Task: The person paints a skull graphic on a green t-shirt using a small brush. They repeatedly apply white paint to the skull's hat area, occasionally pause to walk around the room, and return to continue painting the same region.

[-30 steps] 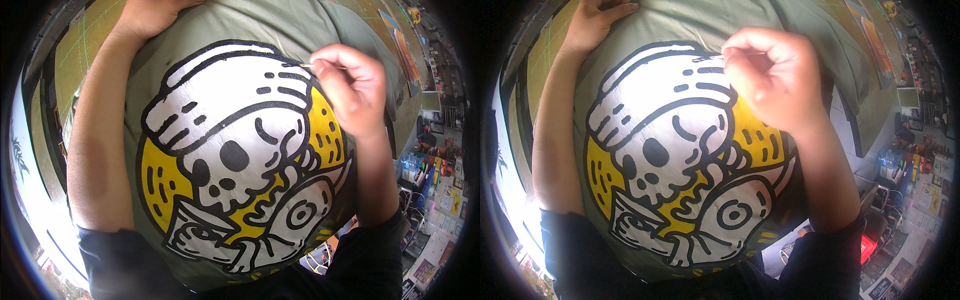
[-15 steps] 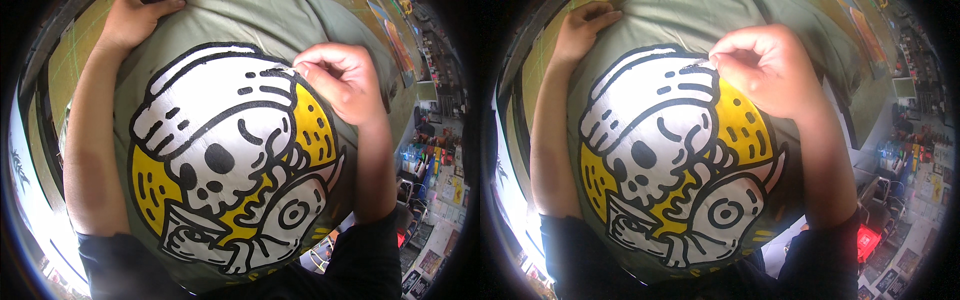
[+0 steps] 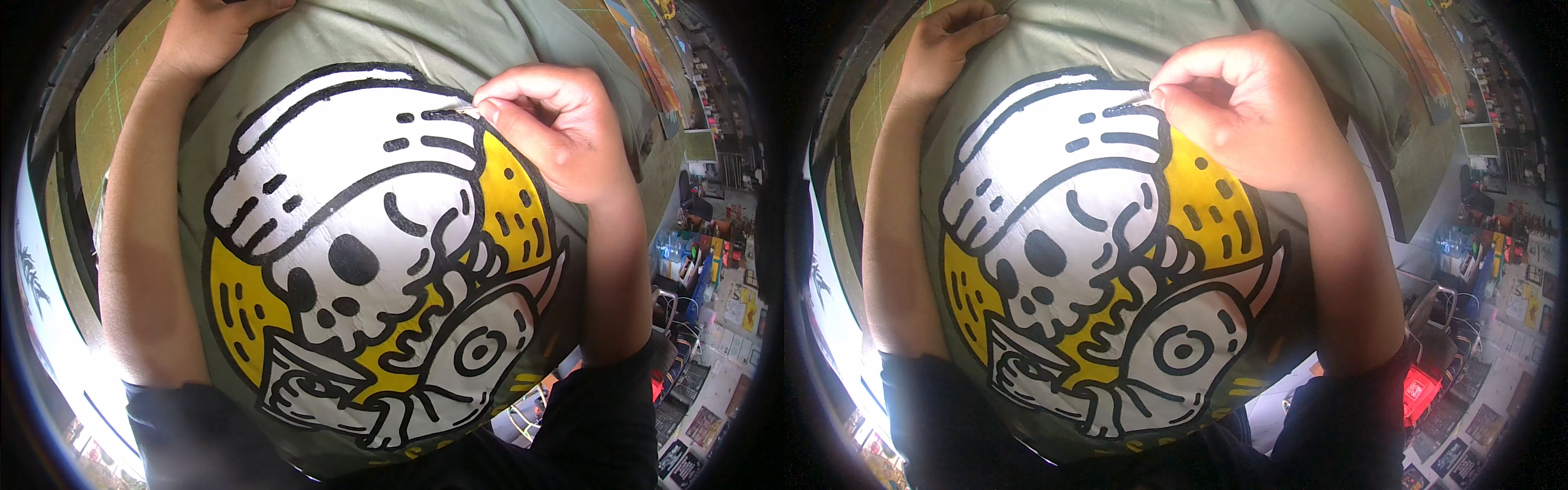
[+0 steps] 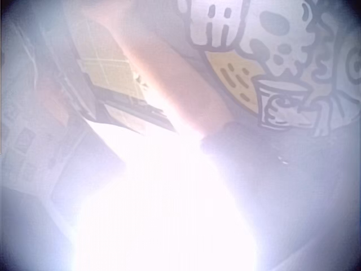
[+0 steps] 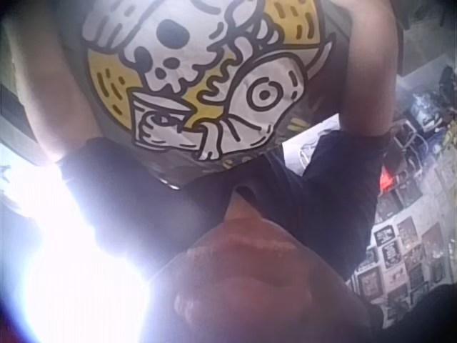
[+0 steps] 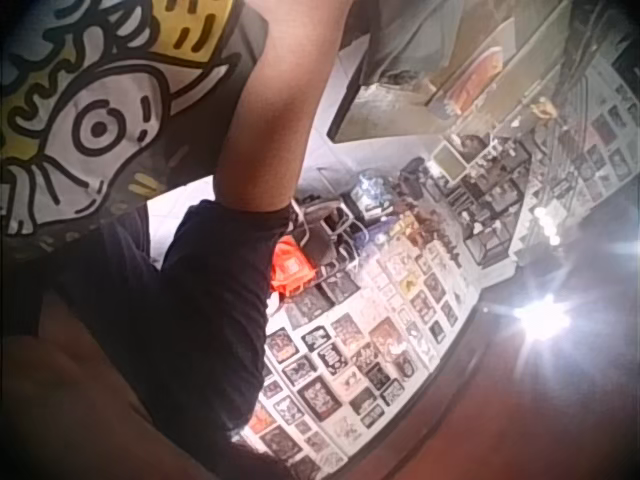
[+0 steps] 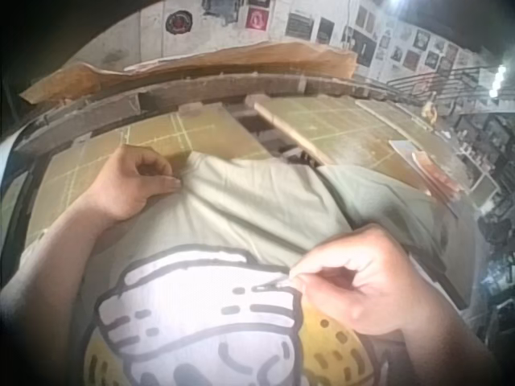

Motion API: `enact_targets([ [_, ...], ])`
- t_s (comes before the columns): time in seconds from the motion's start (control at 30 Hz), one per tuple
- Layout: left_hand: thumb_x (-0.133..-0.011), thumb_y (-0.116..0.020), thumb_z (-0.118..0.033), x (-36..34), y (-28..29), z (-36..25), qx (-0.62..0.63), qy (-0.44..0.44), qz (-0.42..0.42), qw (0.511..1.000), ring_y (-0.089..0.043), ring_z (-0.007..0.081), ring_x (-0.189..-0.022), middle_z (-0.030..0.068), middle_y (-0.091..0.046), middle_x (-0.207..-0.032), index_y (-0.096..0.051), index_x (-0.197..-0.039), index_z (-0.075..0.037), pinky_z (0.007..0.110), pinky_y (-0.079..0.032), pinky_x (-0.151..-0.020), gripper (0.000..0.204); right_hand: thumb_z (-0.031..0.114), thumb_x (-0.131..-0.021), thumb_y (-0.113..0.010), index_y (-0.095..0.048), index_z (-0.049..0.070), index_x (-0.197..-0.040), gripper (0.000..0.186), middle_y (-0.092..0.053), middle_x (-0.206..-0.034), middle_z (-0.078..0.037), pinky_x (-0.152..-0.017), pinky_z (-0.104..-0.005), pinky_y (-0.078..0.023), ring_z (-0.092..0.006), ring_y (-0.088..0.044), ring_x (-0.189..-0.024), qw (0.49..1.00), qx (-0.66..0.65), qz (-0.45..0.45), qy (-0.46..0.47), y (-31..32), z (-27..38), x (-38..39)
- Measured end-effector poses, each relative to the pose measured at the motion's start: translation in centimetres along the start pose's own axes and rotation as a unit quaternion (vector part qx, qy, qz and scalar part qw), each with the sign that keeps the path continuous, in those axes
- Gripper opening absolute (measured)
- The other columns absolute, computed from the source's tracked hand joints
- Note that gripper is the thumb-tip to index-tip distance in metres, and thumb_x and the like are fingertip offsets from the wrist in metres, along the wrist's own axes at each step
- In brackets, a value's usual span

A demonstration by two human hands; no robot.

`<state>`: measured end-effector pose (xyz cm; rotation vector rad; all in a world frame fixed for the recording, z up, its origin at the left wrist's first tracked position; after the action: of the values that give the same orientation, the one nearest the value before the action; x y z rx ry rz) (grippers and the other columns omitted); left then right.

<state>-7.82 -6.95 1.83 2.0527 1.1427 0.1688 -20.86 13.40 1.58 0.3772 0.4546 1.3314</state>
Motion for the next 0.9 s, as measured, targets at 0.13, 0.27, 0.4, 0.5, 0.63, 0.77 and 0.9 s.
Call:
enact_targets([
  [0.13,-0.069,-0.070,-0.016,0.1,0.1,-0.3,-0.013,0.008,0.002,1.000,-0.053,0.0147,-0.069,0.0065,-0.060,-0.071,-0.063,-0.073,-0.001,0.027,-0.043,-0.068,0.017,0.002,-0.080,-0.058,-0.065,-0.003,-0.082,0.008,-0.064,-0.071,-0.005,-0.061,-0.0206,-0.046,-0.0081,-0.059,-0.066,1.000,-0.005,-0.001,0.005,0.0,-0.1,0.0],
  [0.27,-0.069,-0.070,-0.016,0.0,0.1,0.1,-0.009,0.005,0.000,1.000,-0.053,0.0146,-0.068,0.0063,-0.060,-0.071,-0.063,-0.073,-0.001,0.027,-0.043,-0.068,0.017,0.002,-0.080,-0.058,-0.064,-0.003,-0.082,0.008,-0.063,-0.070,-0.005,-0.060,-0.0202,-0.046,-0.0074,-0.058,-0.065,1.000,-0.006,0.002,0.003,-0.1,-0.2,0.0],
  [0.4,-0.069,-0.070,-0.016,0.1,0.0,0.0,0.000,0.024,0.009,1.000,-0.053,0.0147,-0.068,0.0062,-0.060,-0.071,-0.063,-0.073,-0.002,0.027,-0.042,-0.068,0.017,0.002,-0.080,-0.058,-0.064,-0.003,-0.081,0.007,-0.063,-0.070,-0.004,-0.060,-0.0201,-0.046,-0.0073,-0.058,-0.064,1.000,-0.013,0.000,0.009,-0.1,-0.2,0.0],
  [0.5,-0.069,-0.070,-0.016,0.9,0.1,-1.9,0.007,0.007,0.033,0.999,-0.053,0.0149,-0.069,0.0062,-0.060,-0.071,-0.062,-0.073,-0.002,0.027,-0.042,-0.069,0.017,0.002,-0.080,-0.058,-0.063,-0.002,-0.080,0.007,-0.063,-0.069,-0.004,-0.060,-0.0201,-0.046,-0.0075,-0.058,-0.064,1.000,0.001,-0.002,0.014,0.0,-0.1,0.1],
  [0.63,-0.069,-0.070,-0.016,0.1,0.1,-0.1,-0.015,0.023,0.001,1.000,-0.053,0.0151,-0.069,0.0063,-0.060,-0.072,-0.062,-0.073,-0.002,0.027,-0.042,-0.069,0.017,0.002,-0.079,-0.058,-0.063,-0.002,-0.079,0.007,-0.062,-0.068,-0.004,-0.060,-0.0202,-0.045,-0.0075,-0.058,-0.063,1.000,0.002,0.000,0.009,0.0,0.0,0.0],
  [0.77,-0.070,-0.070,-0.016,0.0,0.0,0.1,-0.005,0.012,0.002,1.000,-0.053,0.0151,-0.070,0.0063,-0.060,-0.072,-0.062,-0.073,-0.002,0.027,-0.042,-0.069,0.017,0.003,-0.079,-0.058,-0.063,-0.002,-0.078,0.007,-0.061,-0.066,-0.004,-0.058,-0.0204,-0.045,-0.0074,-0.057,-0.061,1.000,0.005,-0.001,0.001,0.0,-0.1,0.0],
  [0.9,-0.070,-0.070,-0.016,0.1,0.0,0.1,-0.002,0.022,0.007,1.000,-0.053,0.0147,-0.070,0.0060,-0.060,-0.072,-0.062,-0.073,-0.002,0.027,-0.042,-0.069,0.017,0.004,-0.078,-0.058,-0.062,-0.002,-0.076,0.007,-0.060,-0.064,-0.004,-0.057,-0.0205,-0.044,-0.0075,-0.056,-0.059,1.000,0.017,-0.007,0.012,0.1,0.1,0.0],
])
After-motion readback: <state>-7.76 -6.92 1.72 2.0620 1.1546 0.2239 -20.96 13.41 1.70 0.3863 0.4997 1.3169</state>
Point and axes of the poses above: each hand's wrist, its own x-axis away from the middle knuckle, its own y-axis out of the back of the hand, z = x × y, the point moved 9 cm from there along -x, towards the middle knuckle
